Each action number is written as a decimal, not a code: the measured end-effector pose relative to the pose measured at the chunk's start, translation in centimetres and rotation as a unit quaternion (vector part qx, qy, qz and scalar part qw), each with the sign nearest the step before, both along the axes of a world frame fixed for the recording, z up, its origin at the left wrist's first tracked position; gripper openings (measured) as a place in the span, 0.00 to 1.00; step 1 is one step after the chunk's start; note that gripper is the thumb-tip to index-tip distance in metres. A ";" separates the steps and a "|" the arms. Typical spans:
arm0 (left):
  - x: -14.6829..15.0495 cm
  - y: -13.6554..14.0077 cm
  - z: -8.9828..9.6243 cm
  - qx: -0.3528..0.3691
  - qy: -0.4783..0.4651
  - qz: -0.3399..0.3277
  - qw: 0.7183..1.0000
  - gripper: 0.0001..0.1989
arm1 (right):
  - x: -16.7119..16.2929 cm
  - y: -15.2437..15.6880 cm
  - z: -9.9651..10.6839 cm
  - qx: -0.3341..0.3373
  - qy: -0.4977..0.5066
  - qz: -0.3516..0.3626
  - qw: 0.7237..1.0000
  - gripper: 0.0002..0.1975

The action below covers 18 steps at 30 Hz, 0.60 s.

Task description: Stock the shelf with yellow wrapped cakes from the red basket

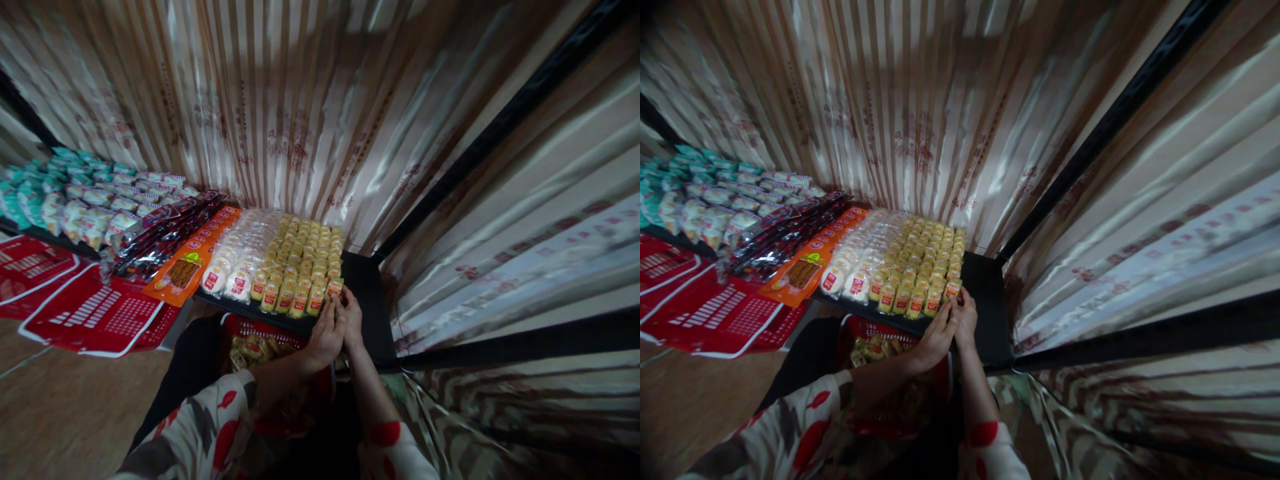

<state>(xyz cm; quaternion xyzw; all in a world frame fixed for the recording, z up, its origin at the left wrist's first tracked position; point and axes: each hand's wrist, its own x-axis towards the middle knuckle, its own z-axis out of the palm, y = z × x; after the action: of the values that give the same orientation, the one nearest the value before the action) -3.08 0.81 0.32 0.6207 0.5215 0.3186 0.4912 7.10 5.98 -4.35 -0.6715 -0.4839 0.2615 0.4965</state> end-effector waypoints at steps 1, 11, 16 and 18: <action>0.1 0.1 0.1 -0.003 -0.009 0.006 1.000 0.26 | 0.1 0.1 -0.1 0.002 -0.008 -0.002 1.000 0.28; 0.3 0.7 0.4 -0.031 -0.077 0.035 0.996 0.27 | -0.3 0.3 -0.7 0.038 0.012 0.033 0.999 0.30; 0.8 1.1 -0.8 -0.008 -0.092 0.046 0.995 0.24 | -0.7 -0.2 -0.5 0.045 0.000 0.028 0.999 0.28; 1.0 1.2 -1.3 -0.004 -0.091 0.049 0.995 0.24 | -0.6 -0.2 -0.4 0.042 -0.027 0.024 0.998 0.28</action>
<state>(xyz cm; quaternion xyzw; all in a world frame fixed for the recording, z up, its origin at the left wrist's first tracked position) -2.05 2.02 -1.00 0.5613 0.5055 0.3952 0.5227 6.52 5.79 -4.74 -0.6452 -0.5237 0.2342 0.5045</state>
